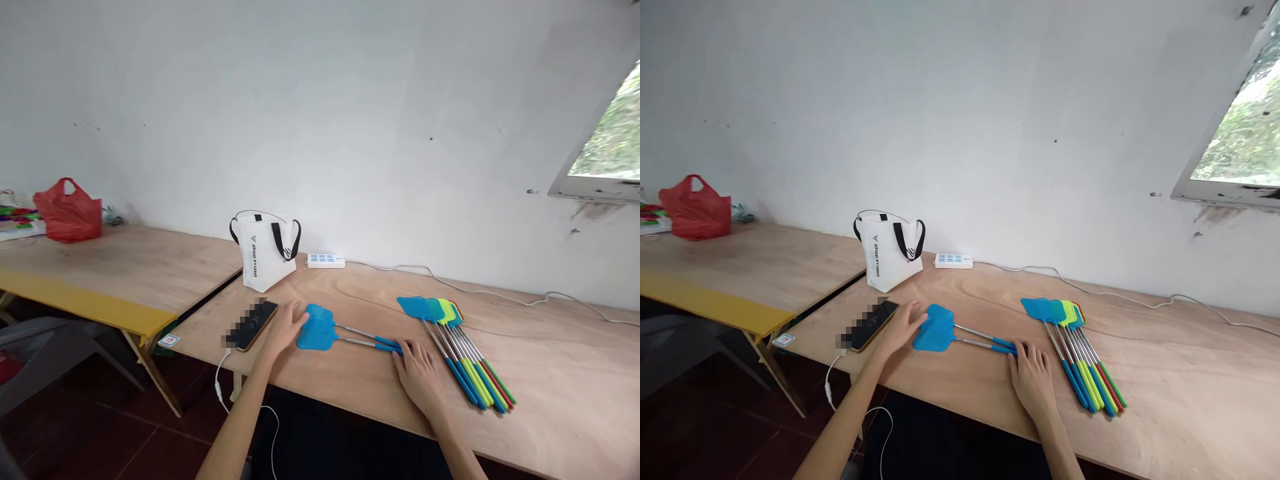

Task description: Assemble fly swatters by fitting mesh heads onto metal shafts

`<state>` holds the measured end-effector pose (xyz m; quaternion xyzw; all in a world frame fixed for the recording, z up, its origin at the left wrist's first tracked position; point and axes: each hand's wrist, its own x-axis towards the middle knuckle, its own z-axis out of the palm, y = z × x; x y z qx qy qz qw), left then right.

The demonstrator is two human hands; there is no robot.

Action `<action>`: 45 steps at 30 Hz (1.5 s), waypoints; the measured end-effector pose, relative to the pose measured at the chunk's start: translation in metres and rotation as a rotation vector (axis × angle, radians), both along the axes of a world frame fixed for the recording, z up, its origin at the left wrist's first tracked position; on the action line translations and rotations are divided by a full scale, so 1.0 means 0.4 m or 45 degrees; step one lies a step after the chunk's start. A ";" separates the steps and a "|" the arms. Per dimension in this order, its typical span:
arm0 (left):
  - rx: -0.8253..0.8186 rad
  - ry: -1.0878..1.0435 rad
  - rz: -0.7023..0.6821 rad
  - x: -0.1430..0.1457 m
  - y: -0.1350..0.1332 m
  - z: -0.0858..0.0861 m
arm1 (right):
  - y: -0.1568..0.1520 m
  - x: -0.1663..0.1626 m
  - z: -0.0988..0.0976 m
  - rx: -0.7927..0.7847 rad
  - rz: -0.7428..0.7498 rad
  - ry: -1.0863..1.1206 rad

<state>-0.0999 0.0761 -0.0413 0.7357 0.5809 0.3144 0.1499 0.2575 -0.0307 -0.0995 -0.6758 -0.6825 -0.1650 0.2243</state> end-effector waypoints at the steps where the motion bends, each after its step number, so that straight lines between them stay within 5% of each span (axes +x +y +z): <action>1: -0.020 0.064 -0.068 0.012 -0.002 -0.011 | 0.001 0.001 -0.002 0.000 0.000 -0.005; 8: 0.005 0.292 -0.183 0.019 -0.009 -0.035 | 0.000 -0.004 0.012 -0.014 -0.004 -0.013; 20: 0.010 0.114 -0.205 0.013 0.005 -0.026 | -0.001 -0.009 0.013 -0.007 0.013 0.032; 23: 0.059 0.042 -0.077 0.007 0.008 -0.008 | 0.000 -0.007 0.011 0.000 0.025 0.032; 27: 0.229 0.255 0.324 -0.026 0.002 0.020 | -0.001 -0.004 0.011 0.017 0.027 0.019; 31: 0.028 0.497 0.661 -0.093 -0.006 0.028 | -0.002 -0.006 0.013 0.008 0.019 0.014; 34: -0.130 0.491 0.664 -0.131 -0.004 0.026 | -0.003 -0.010 0.016 -0.002 0.011 0.021; 45: -0.128 0.485 0.618 -0.134 0.001 0.028 | -0.003 -0.008 0.016 -0.007 0.005 0.013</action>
